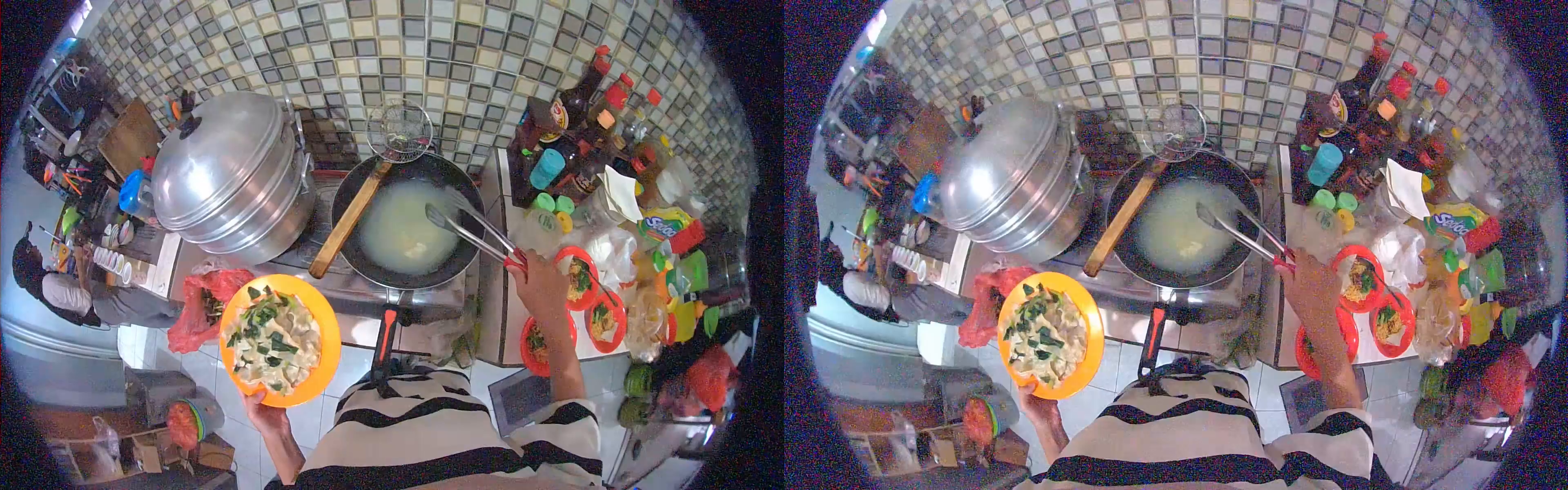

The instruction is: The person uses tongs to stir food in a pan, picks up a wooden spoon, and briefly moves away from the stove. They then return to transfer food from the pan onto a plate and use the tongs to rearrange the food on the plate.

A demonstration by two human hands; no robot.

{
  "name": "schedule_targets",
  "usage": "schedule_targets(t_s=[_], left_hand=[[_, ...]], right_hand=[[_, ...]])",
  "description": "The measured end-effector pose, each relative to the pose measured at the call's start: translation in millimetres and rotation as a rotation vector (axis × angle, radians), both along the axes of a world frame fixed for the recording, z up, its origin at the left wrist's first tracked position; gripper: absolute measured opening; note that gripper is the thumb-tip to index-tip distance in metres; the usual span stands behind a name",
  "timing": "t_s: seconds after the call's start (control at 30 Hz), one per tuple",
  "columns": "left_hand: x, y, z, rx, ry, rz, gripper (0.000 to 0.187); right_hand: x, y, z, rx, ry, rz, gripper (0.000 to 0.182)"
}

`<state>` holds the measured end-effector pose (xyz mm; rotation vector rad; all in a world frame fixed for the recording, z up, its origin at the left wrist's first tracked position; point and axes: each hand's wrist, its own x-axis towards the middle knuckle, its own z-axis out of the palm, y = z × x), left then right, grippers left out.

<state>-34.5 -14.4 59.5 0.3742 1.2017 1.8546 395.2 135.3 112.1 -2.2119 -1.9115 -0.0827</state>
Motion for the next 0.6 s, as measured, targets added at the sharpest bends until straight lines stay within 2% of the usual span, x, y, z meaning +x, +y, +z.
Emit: schedule_targets(t_s=[0.13, 0.2, 0.3, 0.37, 0.6], left_hand=[[-3.2, -5.8, -13.5, 0.018, -0.042, 0.036, 0.067], [-7.1, -12.6, -23.9, -0.021, -0.045, 0.029, 0.066], [-14.5, -18.2, -44.6, -0.101, -0.054, 0.008, 0.061], [-8.4, -11.7, -51.7, -0.031, -0.096, -0.012, 0.06], [-35.8, 22.4, -126.0, 0.007, -0.237, -0.105, 0.059]], right_hand=[[-3.0, 4.0, -10.3, -0.105, 0.128, -0.104, 0.038], [-4.2, 3.3, -19.9, -0.174, 0.384, -0.078, 0.05], [-15.4, -2.4, -22.4, -0.149, 0.513, -0.069, 0.049], [-20.4, -6.1, -21.3, -0.14, 0.573, -0.068, 0.047], [-28.5, -28.9, -42.4, -0.064, 0.83, -0.141, 0.039]])
